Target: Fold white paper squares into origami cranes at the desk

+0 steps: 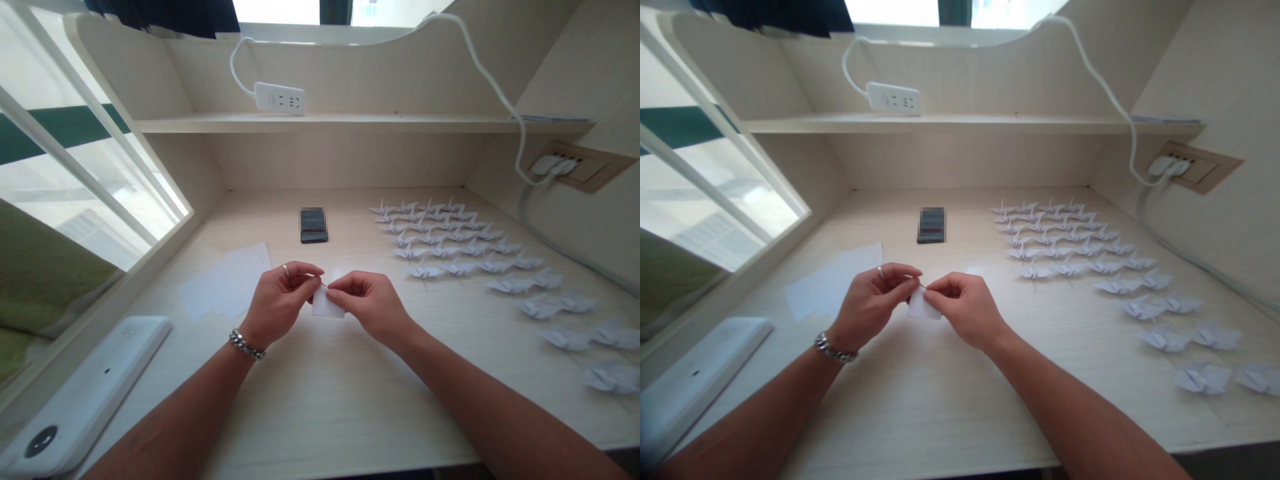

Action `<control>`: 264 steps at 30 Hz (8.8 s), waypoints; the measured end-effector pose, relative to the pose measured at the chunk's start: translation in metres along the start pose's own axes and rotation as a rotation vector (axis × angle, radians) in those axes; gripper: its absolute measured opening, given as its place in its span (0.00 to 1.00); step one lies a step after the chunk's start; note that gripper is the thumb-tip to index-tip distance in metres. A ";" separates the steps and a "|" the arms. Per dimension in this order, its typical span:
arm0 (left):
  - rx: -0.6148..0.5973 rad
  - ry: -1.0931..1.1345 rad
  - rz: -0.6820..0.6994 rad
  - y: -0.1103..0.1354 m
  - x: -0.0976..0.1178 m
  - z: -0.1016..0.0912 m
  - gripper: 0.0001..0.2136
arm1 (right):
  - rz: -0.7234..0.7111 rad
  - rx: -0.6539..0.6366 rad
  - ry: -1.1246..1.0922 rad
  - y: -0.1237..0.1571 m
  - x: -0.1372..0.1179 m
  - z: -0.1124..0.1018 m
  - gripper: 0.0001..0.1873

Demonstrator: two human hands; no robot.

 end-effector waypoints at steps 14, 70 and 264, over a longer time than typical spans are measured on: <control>-0.065 -0.025 -0.050 0.000 -0.005 0.004 0.13 | 0.189 0.012 -0.206 -0.001 0.014 0.000 0.13; 0.101 0.149 -0.127 0.000 -0.016 0.007 0.12 | -0.036 -0.070 0.329 -0.001 0.003 0.004 0.10; -0.115 0.246 -0.139 0.002 -0.014 0.012 0.04 | 0.116 -0.052 -0.164 -0.005 0.001 -0.007 0.09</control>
Point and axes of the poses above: each hand's wrist, its own y-axis away from the middle knuckle, its own z-axis out of the palm, x = y × z, the point moved 6 cm from there along -y, towards the middle knuckle, and after that the axes turned 2 degrees about -y, right-handed, at the moved point
